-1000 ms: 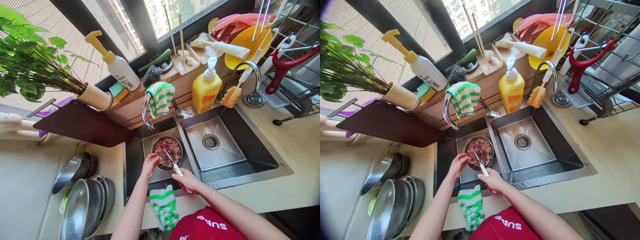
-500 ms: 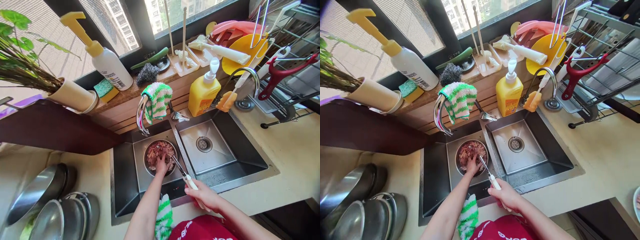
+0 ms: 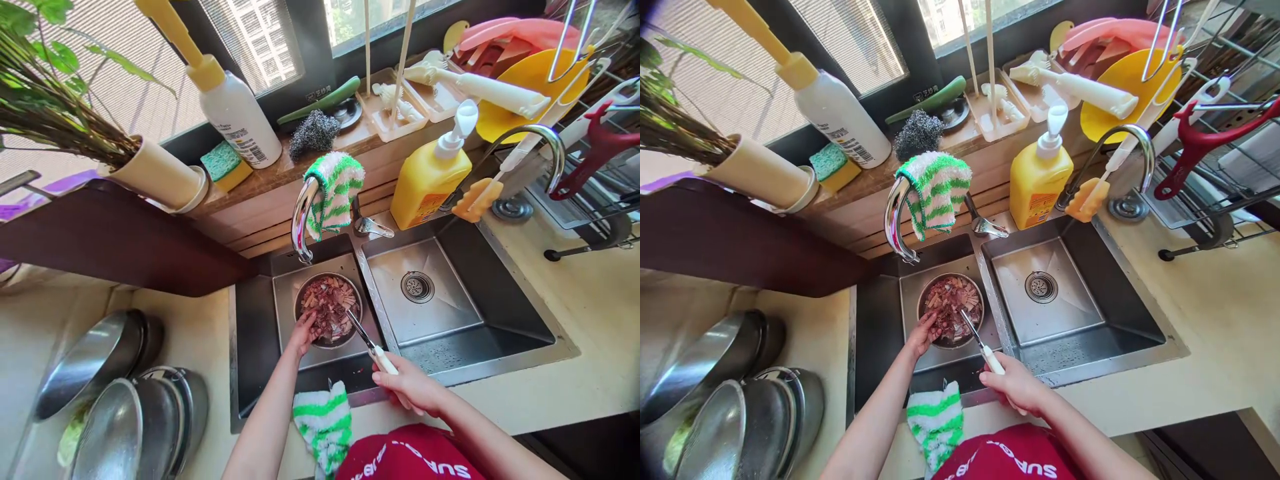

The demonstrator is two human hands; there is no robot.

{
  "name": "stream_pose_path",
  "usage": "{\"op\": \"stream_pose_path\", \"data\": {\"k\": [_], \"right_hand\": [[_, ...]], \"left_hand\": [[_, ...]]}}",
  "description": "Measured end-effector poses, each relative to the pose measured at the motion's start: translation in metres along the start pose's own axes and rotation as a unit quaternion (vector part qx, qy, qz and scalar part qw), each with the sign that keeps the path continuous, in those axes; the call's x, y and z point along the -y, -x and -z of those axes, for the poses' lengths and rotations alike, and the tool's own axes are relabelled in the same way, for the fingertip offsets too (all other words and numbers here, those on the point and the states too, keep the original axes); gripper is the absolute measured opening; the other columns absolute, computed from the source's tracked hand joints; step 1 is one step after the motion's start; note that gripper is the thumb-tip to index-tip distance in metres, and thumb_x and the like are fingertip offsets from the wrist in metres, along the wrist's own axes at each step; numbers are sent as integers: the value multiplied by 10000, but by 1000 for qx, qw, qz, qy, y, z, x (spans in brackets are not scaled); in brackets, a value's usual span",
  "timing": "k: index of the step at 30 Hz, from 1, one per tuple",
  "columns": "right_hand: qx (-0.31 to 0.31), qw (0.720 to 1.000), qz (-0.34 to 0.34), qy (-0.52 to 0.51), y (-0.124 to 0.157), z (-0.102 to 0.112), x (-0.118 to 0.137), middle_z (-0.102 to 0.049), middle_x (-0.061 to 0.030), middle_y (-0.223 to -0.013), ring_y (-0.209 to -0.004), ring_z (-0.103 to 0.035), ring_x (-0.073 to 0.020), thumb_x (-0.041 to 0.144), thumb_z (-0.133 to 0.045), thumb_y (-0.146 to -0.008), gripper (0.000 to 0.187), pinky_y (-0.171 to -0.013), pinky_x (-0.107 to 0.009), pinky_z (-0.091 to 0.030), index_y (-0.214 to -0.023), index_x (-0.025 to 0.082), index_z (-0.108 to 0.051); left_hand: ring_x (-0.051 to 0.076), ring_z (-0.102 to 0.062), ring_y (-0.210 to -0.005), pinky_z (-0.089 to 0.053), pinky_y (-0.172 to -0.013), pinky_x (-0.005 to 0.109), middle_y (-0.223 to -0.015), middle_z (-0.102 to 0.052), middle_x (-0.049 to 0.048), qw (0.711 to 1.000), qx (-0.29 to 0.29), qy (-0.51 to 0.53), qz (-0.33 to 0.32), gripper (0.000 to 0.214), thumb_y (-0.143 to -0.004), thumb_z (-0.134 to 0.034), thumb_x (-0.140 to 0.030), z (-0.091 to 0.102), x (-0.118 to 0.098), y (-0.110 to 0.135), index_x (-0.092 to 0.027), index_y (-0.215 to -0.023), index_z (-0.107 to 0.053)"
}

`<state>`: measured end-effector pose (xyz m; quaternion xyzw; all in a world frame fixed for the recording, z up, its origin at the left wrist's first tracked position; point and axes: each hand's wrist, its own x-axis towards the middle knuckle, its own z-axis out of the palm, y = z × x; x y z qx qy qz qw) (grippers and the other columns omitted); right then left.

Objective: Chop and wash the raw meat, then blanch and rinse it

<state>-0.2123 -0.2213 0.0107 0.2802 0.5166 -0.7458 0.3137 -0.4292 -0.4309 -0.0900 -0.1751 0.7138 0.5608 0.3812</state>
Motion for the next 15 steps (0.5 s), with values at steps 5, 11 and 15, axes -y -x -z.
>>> {"op": "stream_pose_path", "data": {"k": [5,11,15], "right_hand": [[9,1000,-4,-2,3,-7,-1,-428,76,-572,-411,-377,-58,498,-625,-700,389,-366,-190,-234,-885,197,-460],[23,999,-13,-28,7,-16,-1,-429,81,-562,-411,-352,-49,491,-641,-668,398,-406,-205,-238,-850,197,-443],[33,998,-27,-47,6,-22,0,-428,85,-571,-419,-354,-56,457,-651,-651,409,-420,-213,-251,-892,199,-445]], "left_hand": [[110,-642,-580,-493,-502,193,-803,-675,34,992,-11,118,51,373,-673,-793,-343,-8,-1,7,-177,-933,-582],[110,-643,-603,-478,-505,167,-713,-657,9,980,12,192,41,294,-689,-779,-215,-19,-12,26,-166,-908,-590],[127,-667,-701,-509,-585,192,-798,-682,14,974,39,223,23,292,-685,-758,-128,-24,-24,46,-180,-926,-600]]}}
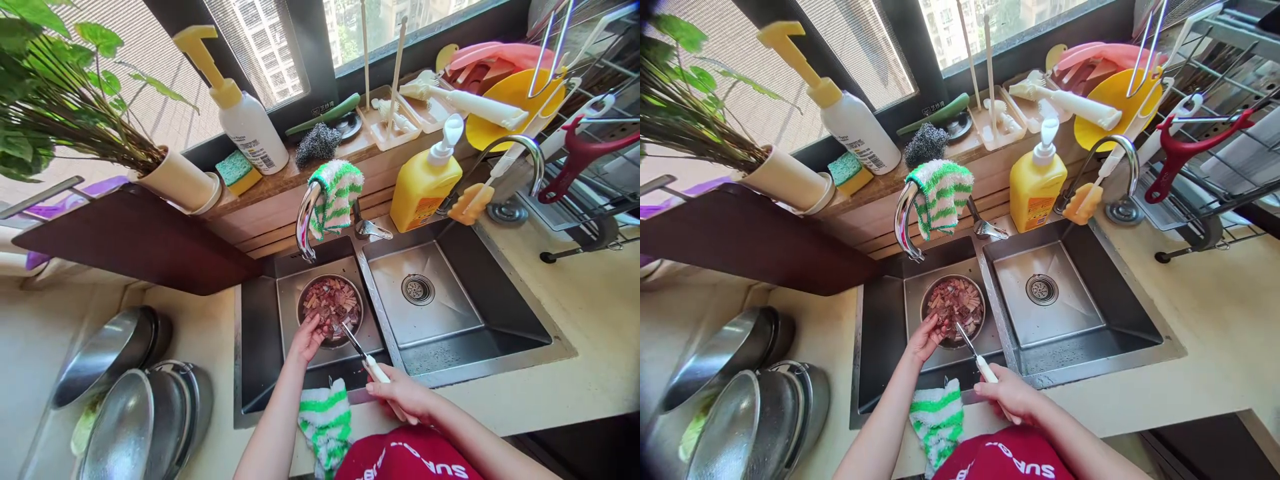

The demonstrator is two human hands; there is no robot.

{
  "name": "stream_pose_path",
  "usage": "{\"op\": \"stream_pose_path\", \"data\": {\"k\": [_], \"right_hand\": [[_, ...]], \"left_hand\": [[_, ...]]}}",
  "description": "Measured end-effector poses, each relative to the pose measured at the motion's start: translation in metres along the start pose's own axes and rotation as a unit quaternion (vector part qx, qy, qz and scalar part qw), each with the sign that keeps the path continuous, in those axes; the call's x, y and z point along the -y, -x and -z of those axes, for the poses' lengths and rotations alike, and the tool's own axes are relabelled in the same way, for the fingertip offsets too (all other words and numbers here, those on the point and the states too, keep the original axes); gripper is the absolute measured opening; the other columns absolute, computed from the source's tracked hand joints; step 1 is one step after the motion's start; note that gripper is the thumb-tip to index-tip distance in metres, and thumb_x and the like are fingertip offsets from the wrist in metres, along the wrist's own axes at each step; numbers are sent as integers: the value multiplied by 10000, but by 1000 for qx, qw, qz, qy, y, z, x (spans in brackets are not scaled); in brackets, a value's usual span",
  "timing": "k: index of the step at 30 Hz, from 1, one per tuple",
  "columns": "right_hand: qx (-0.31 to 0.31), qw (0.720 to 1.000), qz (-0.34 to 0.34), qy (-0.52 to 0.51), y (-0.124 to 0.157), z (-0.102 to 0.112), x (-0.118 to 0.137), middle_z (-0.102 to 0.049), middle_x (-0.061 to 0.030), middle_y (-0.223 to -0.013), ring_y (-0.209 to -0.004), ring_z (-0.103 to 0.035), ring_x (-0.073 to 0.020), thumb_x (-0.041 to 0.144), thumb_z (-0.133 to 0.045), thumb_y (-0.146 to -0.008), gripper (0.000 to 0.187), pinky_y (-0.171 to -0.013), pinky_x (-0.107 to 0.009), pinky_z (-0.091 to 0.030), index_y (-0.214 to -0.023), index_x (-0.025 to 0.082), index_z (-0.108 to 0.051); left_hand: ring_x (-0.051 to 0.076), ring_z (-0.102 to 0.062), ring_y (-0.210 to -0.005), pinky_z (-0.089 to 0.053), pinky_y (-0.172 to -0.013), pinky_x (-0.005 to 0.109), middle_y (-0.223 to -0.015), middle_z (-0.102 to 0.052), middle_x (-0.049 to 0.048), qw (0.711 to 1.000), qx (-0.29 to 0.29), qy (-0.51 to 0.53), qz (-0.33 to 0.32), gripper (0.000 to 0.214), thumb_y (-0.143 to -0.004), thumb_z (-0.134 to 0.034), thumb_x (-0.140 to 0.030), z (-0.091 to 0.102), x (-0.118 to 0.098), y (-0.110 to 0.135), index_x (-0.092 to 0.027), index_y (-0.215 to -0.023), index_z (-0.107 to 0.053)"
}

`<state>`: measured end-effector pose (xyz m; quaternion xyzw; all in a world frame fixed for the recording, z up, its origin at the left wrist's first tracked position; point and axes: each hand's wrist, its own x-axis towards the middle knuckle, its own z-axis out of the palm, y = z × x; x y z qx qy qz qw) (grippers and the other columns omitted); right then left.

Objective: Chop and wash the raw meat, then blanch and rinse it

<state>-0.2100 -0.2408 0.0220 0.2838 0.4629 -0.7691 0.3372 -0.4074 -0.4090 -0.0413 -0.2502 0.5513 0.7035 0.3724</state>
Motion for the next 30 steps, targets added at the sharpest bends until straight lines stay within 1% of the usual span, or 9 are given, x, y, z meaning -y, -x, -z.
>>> {"op": "stream_pose_path", "data": {"k": [5,7,9,12,16,19,24,28,30], "right_hand": [[-5,1000,18,-4,-6,0,-4,-438,78,-598,-449,-366,-62,490,-645,-634,442,-438,-216,-274,-907,197,-458],[-4,1000,26,-2,-7,1,-4,-446,75,-618,-464,-377,-64,508,-640,-626,468,-450,-215,-285,-929,197,-463],[0,1000,30,5,-8,2,-2,-451,71,-627,-473,-389,-67,519,-633,-627,481,-453,-215,-284,-941,196,-467],[4,999,31,15,-6,3,1,-450,69,-628,-475,-391,-70,528,-629,-629,477,-447,-215,-274,-930,196,-466],[26,999,24,9,-6,0,0,-433,79,-615,-477,-382,-69,527,-661,-608,496,-462,-217,-283,-918,206,-444],[44,999,25,-16,-9,-3,-6,-443,76,-615,-475,-365,-65,504,-678,-616,477,-475,-220,-288,-889,207,-424],[37,999,14,-30,-14,-7,-11,-450,77,-598,-469,-361,-62,459,-673,-656,416,-483,-219,-279,-862,204,-416],[22,999,37,-32,-12,-7,-5,-472,71,-617,-492,-404,-67,448,-671,-651,408,-487,-214,-299,-865,193,-436],[38,997,40,-51,-11,-6,-3,-487,67,-625,-508,-435,-74,456,-676,-641,435,-497,-211,-319,-902,187,-455]], "left_hand": [[128,-667,-772,-527,-674,227,-891,-699,12,998,57,29,-27,353,-646,-783,-141,-13,-7,22,-197,-961,-635],[115,-654,-730,-523,-664,222,-862,-695,10,998,49,3,-44,333,-613,-810,-155,-17,-7,25,-179,-905,-652],[92,-626,-639,-500,-591,190,-773,-678,0,998,20,-24,-51,316,-586,-827,-152,-19,-6,24,-160,-851,-656],[63,-579,-549,-464,-520,163,-710,-658,-16,998,-7,-26,-53,324,-585,-829,-144,-21,-5,21,-163,-856,-653],[61,-578,-551,-486,-537,170,-738,-660,-17,999,-6,-5,-51,361,-593,-817,-105,-22,-5,25,-169,-901,-641],[73,-591,-557,-501,-547,182,-720,-651,-15,999,-11,-3,-46,331,-601,-805,-82,-22,-6,31,-163,-857,-612],[91,-615,-613,-503,-565,189,-748,-658,2,998,-2,-23,-53,321,-608,-816,-134,-27,-8,41,-160,-838,-594],[99,-605,-613,-496,-590,214,-732,-651,1,985,-26,-114,-123,348,-570,-843,-258,-32,-9,44,-157,-813,-615],[102,-599,-626,-484,-615,215,-716,-645,-5,972,-46,-155,-169,344,-541,-850,-273,-33,-10,43,-156,-779,-631]]}}
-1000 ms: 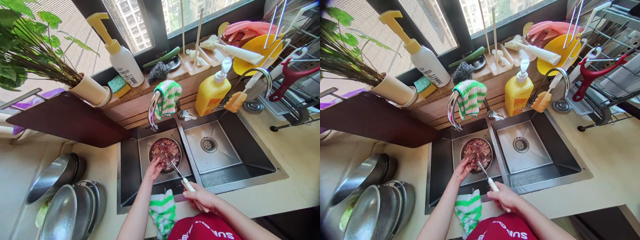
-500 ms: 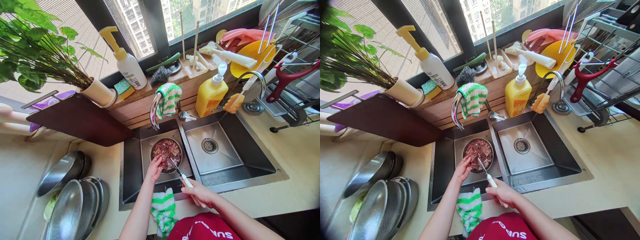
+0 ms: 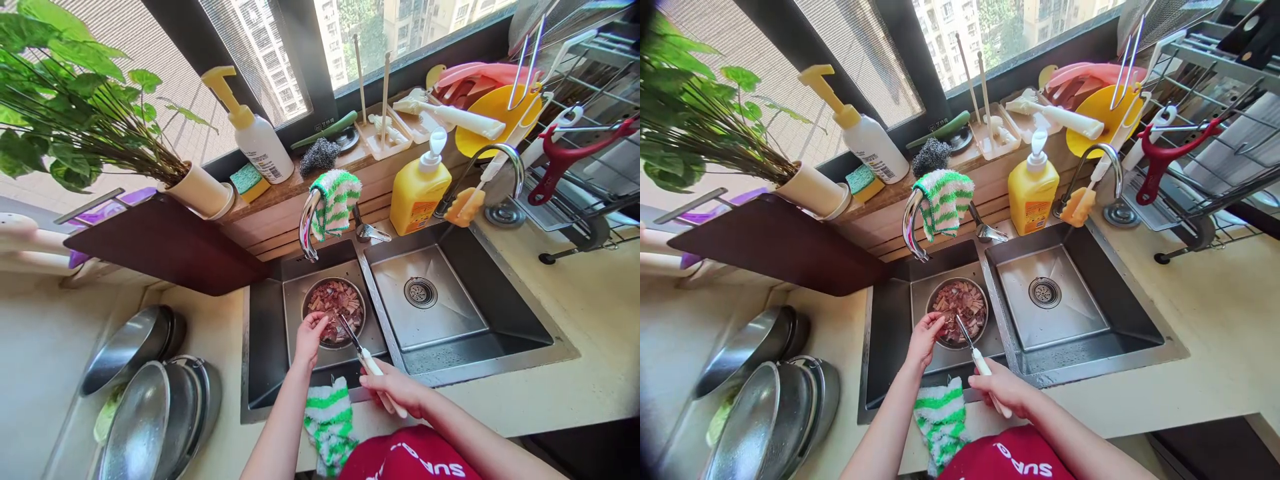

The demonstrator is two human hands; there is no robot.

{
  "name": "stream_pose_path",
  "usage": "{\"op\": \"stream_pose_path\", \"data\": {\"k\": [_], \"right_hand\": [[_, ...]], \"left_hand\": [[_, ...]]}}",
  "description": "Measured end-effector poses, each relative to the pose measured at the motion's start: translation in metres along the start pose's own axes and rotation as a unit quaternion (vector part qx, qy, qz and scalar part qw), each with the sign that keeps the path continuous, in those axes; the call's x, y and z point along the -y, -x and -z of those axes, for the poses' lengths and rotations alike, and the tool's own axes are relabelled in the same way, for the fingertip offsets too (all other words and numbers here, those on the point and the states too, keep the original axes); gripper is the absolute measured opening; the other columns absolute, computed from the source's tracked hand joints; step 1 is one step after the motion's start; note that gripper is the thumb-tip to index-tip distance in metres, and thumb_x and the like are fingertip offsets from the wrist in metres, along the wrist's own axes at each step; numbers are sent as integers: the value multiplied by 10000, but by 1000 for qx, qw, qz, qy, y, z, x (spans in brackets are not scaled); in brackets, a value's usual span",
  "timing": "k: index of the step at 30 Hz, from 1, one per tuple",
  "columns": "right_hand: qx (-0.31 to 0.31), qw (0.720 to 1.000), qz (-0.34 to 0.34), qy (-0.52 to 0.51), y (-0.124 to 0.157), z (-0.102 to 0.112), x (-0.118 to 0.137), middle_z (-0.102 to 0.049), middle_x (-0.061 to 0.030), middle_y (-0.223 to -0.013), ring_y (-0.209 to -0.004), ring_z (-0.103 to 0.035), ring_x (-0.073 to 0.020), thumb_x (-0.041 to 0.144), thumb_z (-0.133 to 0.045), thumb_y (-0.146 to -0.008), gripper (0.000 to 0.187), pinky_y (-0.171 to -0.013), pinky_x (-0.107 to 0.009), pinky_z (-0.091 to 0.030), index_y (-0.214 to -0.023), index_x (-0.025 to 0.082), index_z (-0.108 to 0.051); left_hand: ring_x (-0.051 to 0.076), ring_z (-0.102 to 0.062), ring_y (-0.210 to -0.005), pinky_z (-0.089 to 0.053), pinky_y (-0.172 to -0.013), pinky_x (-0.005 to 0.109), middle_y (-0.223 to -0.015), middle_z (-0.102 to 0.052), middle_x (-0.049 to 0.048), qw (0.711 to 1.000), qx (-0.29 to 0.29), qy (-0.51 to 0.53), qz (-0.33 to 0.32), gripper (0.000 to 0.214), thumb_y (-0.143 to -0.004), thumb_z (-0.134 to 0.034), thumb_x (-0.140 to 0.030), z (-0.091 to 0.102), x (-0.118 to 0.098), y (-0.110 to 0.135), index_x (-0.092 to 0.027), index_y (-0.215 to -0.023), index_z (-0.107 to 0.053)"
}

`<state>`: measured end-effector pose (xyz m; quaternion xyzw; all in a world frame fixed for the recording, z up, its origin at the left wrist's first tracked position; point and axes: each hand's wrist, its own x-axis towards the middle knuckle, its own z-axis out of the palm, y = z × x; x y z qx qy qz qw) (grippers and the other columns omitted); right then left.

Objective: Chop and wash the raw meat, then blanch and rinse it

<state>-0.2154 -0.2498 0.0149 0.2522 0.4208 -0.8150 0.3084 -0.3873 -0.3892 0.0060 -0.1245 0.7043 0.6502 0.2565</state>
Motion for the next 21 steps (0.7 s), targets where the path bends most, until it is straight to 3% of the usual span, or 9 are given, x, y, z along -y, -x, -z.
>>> {"op": "stream_pose_path", "data": {"k": [5,9,16,21], "right_hand": [[57,998,-10,-26,-6,2,-2,-505,61,-614,-490,-455,-75,459,-698,-604,475,-495,-207,-355,-919,186,-469],[78,996,-25,-26,-15,1,-7,-505,59,-592,-458,-446,-75,480,-690,-600,467,-470,-211,-350,-881,190,-455],[37,999,15,-8,-19,-3,5,-501,55,-677,-534,-442,-68,453,-690,-623,471,-501,-197,-314,-936,181,-465],[16,998,42,52,-17,-3,16,-484,55,-717,-555,-427,-61,450,-683,-674,419,-507,-198,-316,-916,184,-467]], "left_hand": [[114,-598,-665,-462,-654,208,-708,-653,-1,996,-16,-50,-65,305,-532,-838,-279,-3,-5,0,-157,-744,-655],[120,-608,-668,-468,-647,215,-718,-660,1,997,-20,-41,-69,342,-535,-838,-319,-10,-9,7,-160,-768,-645],[85,-579,-587,-423,-534,180,-691,-662,-5,1000,-8,14,-1,437,-482,-864,-369,-22,-11,26,-145,-771,-624],[72,-577,-564,-420,-527,173,-671,-663,-12,996,12,55,65,436,-501,-866,-337,-20,-13,35,-138,-804,-624]]}}
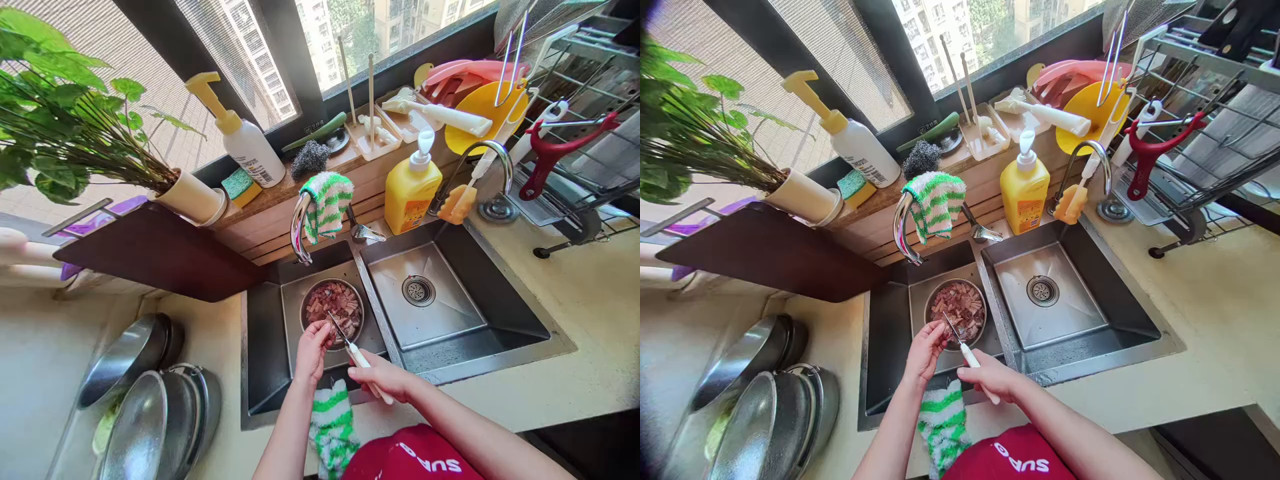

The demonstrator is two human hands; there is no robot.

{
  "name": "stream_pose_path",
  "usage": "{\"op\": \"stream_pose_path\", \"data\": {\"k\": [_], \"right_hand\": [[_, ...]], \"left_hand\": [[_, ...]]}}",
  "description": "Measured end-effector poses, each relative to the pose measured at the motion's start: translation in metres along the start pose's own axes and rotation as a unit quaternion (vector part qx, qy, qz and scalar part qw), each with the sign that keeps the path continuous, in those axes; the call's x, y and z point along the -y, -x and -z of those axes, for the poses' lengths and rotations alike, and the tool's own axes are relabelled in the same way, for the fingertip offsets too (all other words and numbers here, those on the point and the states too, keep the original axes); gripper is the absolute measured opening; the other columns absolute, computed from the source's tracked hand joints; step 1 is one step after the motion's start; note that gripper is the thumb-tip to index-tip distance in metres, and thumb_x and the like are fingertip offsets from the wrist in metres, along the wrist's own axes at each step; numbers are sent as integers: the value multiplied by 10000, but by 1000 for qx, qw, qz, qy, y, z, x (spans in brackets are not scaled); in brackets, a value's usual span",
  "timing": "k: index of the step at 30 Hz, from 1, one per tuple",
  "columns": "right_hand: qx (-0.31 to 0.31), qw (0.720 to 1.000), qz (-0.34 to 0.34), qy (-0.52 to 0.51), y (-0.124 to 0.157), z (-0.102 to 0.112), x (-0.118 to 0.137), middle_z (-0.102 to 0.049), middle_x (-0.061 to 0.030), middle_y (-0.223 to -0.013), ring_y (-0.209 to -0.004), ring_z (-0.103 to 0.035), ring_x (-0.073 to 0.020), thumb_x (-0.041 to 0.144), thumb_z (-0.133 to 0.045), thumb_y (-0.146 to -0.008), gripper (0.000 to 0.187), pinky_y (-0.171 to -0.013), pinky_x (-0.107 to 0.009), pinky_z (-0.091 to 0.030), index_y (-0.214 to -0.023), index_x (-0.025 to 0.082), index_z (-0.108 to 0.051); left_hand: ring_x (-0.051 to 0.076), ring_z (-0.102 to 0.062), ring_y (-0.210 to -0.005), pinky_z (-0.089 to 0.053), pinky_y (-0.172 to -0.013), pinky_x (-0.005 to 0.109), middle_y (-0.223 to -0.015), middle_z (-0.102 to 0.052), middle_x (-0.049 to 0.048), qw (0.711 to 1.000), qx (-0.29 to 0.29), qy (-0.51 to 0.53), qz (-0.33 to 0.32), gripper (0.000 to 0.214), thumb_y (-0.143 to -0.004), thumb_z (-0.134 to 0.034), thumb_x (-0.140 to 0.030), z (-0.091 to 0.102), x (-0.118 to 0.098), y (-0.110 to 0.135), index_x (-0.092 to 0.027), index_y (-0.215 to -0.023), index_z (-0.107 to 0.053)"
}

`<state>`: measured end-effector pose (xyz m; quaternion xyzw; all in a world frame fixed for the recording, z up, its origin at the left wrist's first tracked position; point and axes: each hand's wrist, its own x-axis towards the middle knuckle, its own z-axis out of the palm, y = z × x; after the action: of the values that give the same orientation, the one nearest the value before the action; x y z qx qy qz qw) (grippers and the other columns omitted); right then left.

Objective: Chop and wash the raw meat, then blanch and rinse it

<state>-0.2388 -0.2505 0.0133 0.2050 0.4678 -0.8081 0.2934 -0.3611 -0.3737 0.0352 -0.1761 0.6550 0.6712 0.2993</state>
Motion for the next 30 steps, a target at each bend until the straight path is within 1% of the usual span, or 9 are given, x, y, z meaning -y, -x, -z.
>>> {"op": "stream_pose_path", "data": {"k": [5,8,11,16,18,20,22,26,30], "right_hand": [[-40,995,24,86,-5,-3,-6,-401,87,-565,-418,-335,-48,459,-598,-762,316,-414,-197,-243,-772,207,-408],[-22,996,17,85,-5,-1,-5,-415,90,-581,-387,-333,-43,442,-606,-755,295,-385,-189,-227,-805,212,-428],[-2,997,9,79,-6,0,1,-427,89,-590,-396,-357,-44,419,-629,-741,288,-377,-181,-231,-823,210,-449],[-60,992,-31,104,-19,-6,6,-423,95,-497,-336,-335,-48,419,-599,-778,253,-366,-188,-234,-787,212,-453],[-82,991,-53,91,-23,-6,5,-445,89,-485,-329,-355,-59,421,-578,-795,236,-363,-192,-245,-814,217,-459],[-97,991,-64,72,-21,-4,3,-456,87,-490,-337,-377,-63,405,-595,-782,236,-369,-193,-268,-822,218,-457],[-95,992,-71,43,-12,3,0,-460,87,-497,-352,-391,-64,401,-617,-758,258,-379,-195,-292,-818,217,-446],[-81,994,-70,-39,18,21,-8,-473,82,-528,-392,-421,-70,492,-655,-680,384,-404,-207,-348,-823,219,-427],[-89,991,-64,-72,41,32,-19,-470,80,-546,-396,-414,-62,565,-670,-636,464,-410,-209,-339,-820,215,-427]], "left_hand": [[67,-582,-560,-428,-530,165,-669,-676,-5,1000,-4,7,8,416,-502,-870,-310,10,-8,1,-132,-794,-632],[73,-584,-552,-434,-529,170,-656,-677,0,999,10,-10,30,405,-501,-870,-306,17,-12,2,-134,-781,-634],[75,-585,-562,-434,-536,171,-665,-677,11,996,53,-40,52,371,-534,-857,-307,22,-14,3,-130,-778,-641],[88,-602,-596,-448,-582,188,-706,-680,23,989,81,-103,66,364,-575,-825,-339,39,-12,-11,-140,-815,-637],[119,-624,-636,-465,-602,219,-759,-691,43,975,67,-209,27,334,-657,-752,-381,49,-8,-26,-152,-869,-631],[163,-647,-708,-489,-654,269,-807,-697,63,940,39,-337,-29,265,-748,-653,-367,58,0,-45,-159,-911,-625],[208,-652,-837,-492,-769,331,-872,-699,83,904,13,-422,-69,195,-766,-619,-274,63,10,-64,-163,-925,-631],[264,-533,-1150,-346,-1026,397,-1106,-659,118,870,17,-483,-100,247,-694,-626,-84,50,37,-101,-167,-923,-667],[263,-459,-1244,-274,-1082,404,-1237,-605,111,849,71,-513,-103,375,-690,-623,-59,21,68,-128,-197,-1035,-675]]}}
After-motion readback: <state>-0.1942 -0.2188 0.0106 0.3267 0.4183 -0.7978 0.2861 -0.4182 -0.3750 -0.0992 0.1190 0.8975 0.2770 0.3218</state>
